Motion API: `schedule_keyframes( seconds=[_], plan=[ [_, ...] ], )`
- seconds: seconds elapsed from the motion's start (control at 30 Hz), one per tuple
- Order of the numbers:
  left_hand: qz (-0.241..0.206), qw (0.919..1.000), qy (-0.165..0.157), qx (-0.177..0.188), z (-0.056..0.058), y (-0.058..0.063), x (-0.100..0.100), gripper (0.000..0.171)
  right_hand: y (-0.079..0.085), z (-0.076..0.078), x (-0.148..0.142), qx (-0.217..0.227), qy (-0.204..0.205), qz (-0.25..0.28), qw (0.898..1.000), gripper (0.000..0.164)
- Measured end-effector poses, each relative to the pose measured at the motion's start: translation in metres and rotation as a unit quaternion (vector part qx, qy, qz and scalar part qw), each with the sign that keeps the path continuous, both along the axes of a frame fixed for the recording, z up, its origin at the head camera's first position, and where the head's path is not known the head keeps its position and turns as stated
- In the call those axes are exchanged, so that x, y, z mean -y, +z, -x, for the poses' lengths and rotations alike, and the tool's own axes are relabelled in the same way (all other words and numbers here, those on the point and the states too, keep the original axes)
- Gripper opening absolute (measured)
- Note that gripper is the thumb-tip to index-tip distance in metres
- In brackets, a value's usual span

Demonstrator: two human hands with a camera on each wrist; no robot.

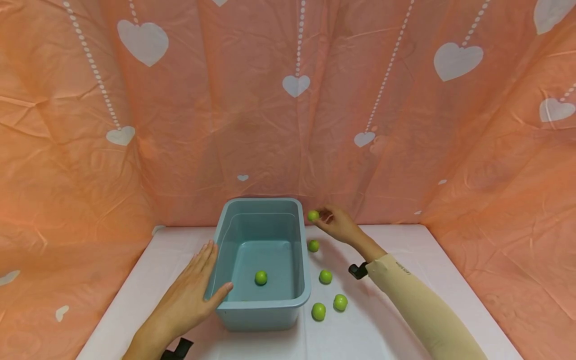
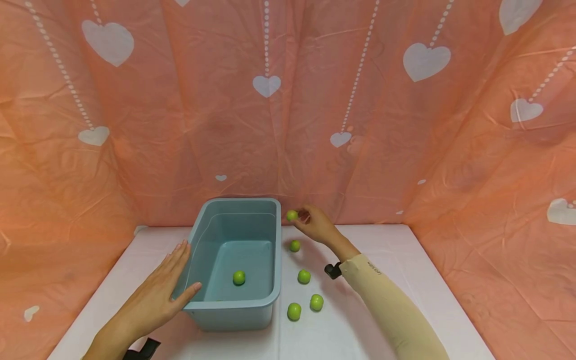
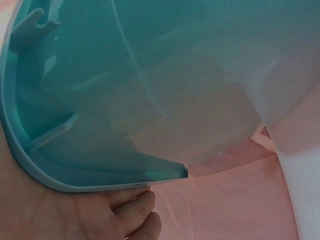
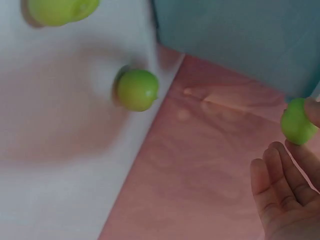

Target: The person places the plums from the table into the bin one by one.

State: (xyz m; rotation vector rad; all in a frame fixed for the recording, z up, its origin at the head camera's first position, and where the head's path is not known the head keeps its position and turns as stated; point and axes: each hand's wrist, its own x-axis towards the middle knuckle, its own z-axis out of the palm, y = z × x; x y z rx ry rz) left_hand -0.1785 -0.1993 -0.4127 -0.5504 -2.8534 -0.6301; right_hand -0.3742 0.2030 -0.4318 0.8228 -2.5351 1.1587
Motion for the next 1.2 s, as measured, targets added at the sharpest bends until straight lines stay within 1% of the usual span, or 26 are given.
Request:
schedule_keyframes(
  seconds=[0.3,0.53,0.73,0.93,1.07,1.2],
  plan=[
    [-0.002,1.0,-0.001,0.005,0.0,0.0,-0.001,0.099,0.017,-0.011,0.009,-0.01,0.022,0.011,1.0,0.027],
    [-0.001,1.0,-0.001,0.002,0.001,0.0,-0.001,0.099,0.031,-0.014,0.014,-0.048,0.038,0.024,0.998,0.026],
    [-0.003,1.0,-0.002,0.005,0.001,-0.001,0.0,0.099,0.039,-0.016,0.017,-0.043,0.043,0.023,0.998,0.026],
    [-0.003,1.0,-0.002,0.007,0.001,-0.001,0.0,0.1,0.05,-0.027,0.027,-0.049,0.046,0.009,0.998,0.031],
    [-0.002,1.0,-0.001,0.004,0.001,-0.001,0.0,0.099,0.056,-0.034,0.036,-0.055,0.066,0.0,0.996,0.032],
    [-0.002,1.0,-0.002,0.002,0.001,-0.002,0.001,0.099,0.058,-0.037,0.046,-0.073,0.104,0.004,0.992,0.031]
  ],
)
